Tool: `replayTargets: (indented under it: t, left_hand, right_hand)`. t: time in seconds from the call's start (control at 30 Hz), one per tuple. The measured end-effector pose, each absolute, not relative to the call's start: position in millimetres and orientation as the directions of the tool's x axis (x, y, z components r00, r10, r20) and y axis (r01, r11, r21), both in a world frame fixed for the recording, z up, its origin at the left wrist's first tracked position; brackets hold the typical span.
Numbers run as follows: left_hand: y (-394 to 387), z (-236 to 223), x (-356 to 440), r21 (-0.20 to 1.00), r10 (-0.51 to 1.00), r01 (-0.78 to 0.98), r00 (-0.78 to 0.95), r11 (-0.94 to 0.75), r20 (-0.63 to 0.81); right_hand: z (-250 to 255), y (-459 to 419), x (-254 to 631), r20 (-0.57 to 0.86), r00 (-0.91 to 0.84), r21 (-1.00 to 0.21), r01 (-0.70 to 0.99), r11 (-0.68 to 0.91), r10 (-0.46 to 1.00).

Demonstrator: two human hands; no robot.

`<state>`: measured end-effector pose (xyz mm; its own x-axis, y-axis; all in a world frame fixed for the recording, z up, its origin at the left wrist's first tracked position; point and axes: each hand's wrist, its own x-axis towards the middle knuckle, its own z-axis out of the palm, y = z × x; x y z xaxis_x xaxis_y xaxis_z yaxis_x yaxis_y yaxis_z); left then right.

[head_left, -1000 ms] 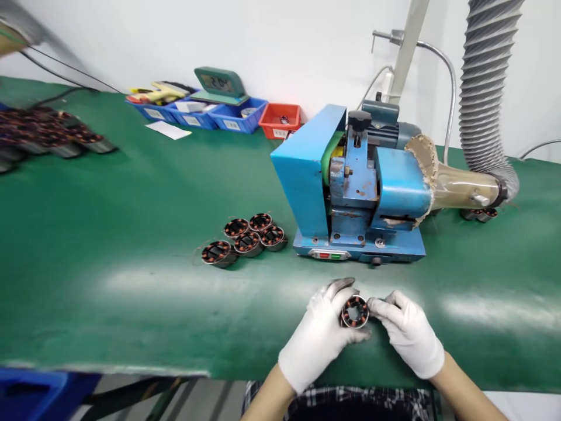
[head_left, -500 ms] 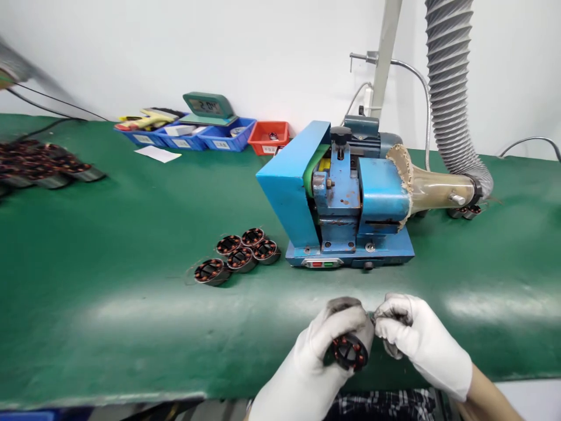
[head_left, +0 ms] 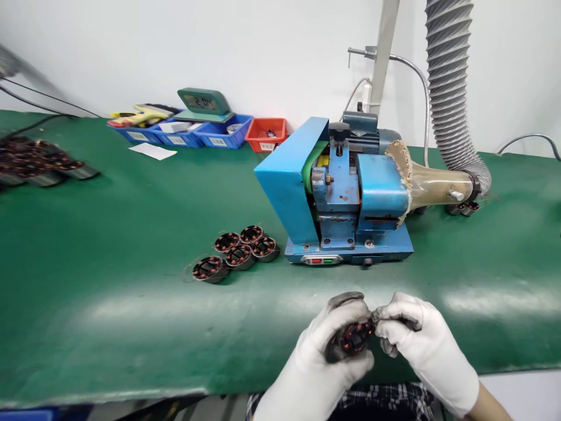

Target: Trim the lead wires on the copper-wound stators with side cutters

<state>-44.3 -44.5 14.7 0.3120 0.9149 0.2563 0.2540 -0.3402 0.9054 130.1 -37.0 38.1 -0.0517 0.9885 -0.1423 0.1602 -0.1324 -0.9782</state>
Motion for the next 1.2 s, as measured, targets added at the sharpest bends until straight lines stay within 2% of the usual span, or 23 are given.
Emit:
replayTargets:
  t: [0.07, 0.17, 0.27, 0.33, 0.4, 0.43, 0.5, 0.57, 0.6, 0.67, 0.73, 0.8, 0.97, 1.03, 1.1, 1.2]
  left_hand:
    - [-47, 17, -45, 0.909, 0.909, 0.207, 0.291, -0.363, 0.297]
    - [-48, 18, -47, 0.826, 0.888, 0.334, 0.239, -0.454, 0.392]
    - [-45, 19, -48, 0.825, 0.899, 0.384, 0.313, -0.415, 0.307]
    - [-41, 20, -47, 0.89, 0.893, 0.295, 0.395, -0.347, 0.217]
    - [-38, 17, -44, 0.897, 0.863, 0.245, 0.449, -0.369, 0.232]
    - [-37, 12, -42, 0.858, 0.848, 0.276, 0.449, -0.432, 0.282]
    - [-37, -1, -38, 0.692, 0.81, 0.434, 0.417, -0.576, 0.412]
    - [-37, -18, -35, 0.499, 0.781, 0.613, 0.369, -0.612, 0.504]
    - [-37, -25, -34, 0.455, 0.785, 0.665, 0.349, -0.593, 0.513]
    - [-35, -34, -34, 0.493, 0.834, 0.685, 0.34, -0.536, 0.435]
    - [-32, -36, -37, 0.585, 0.89, 0.671, 0.354, -0.456, 0.288]
    - [-28, -33, -40, 0.627, 0.91, 0.67, 0.377, -0.397, 0.173]
    - [-22, -29, -44, 0.645, 0.906, 0.661, 0.404, -0.383, 0.125]
    - [-20, -29, -46, 0.627, 0.906, 0.673, 0.401, -0.392, 0.135]
    - [-19, -27, -47, 0.595, 0.897, 0.685, 0.415, -0.419, 0.154]
    - [-27, -26, -48, 0.538, 0.885, 0.702, 0.383, -0.466, 0.266]
  right_hand:
    - [37, -37, 130, -0.136, -0.05, -0.973, 0.196, -0.124, 0.989]
    - [35, -37, 128, -0.282, -0.112, -0.958, 0.08, -0.275, 0.953]
    - [31, -36, 127, -0.347, -0.154, -0.937, 0.017, -0.348, 0.925]
    - [26, -35, 127, -0.286, -0.082, -0.955, 0.109, -0.276, 0.955]
    - [20, -35, 127, -0.197, -0.025, -0.947, 0.265, -0.183, 0.98]
    - [17, -34, 127, -0.184, -0.036, -0.932, 0.324, -0.163, 0.982]
    - [8, -32, 128, -0.239, -0.122, -0.91, 0.374, -0.178, 0.963]
    - [0, -27, 131, -0.308, -0.226, -0.896, 0.397, -0.201, 0.924]
    - [-3, -24, 132, -0.319, -0.266, -0.888, 0.42, -0.188, 0.91]
    - [-7, -17, 135, -0.316, -0.326, -0.863, 0.489, -0.127, 0.891]
    - [-6, -10, 140, -0.28, -0.371, -0.823, 0.568, -0.022, 0.885]
    - [-2, -3, 145, -0.233, -0.416, -0.763, 0.639, 0.1, 0.879]
    - [12, 8, 183, -0.183, -0.482, -0.612, 0.738, 0.284, 0.857]
    - [11, 11, 215, -0.169, -0.433, -0.56, 0.781, 0.275, 0.886]
    - [5, 13, 257, -0.148, -0.305, -0.495, 0.846, 0.196, 0.941]
    - [-6, 10, 328, -0.064, 0.079, -0.338, 0.936, -0.096, 0.995]
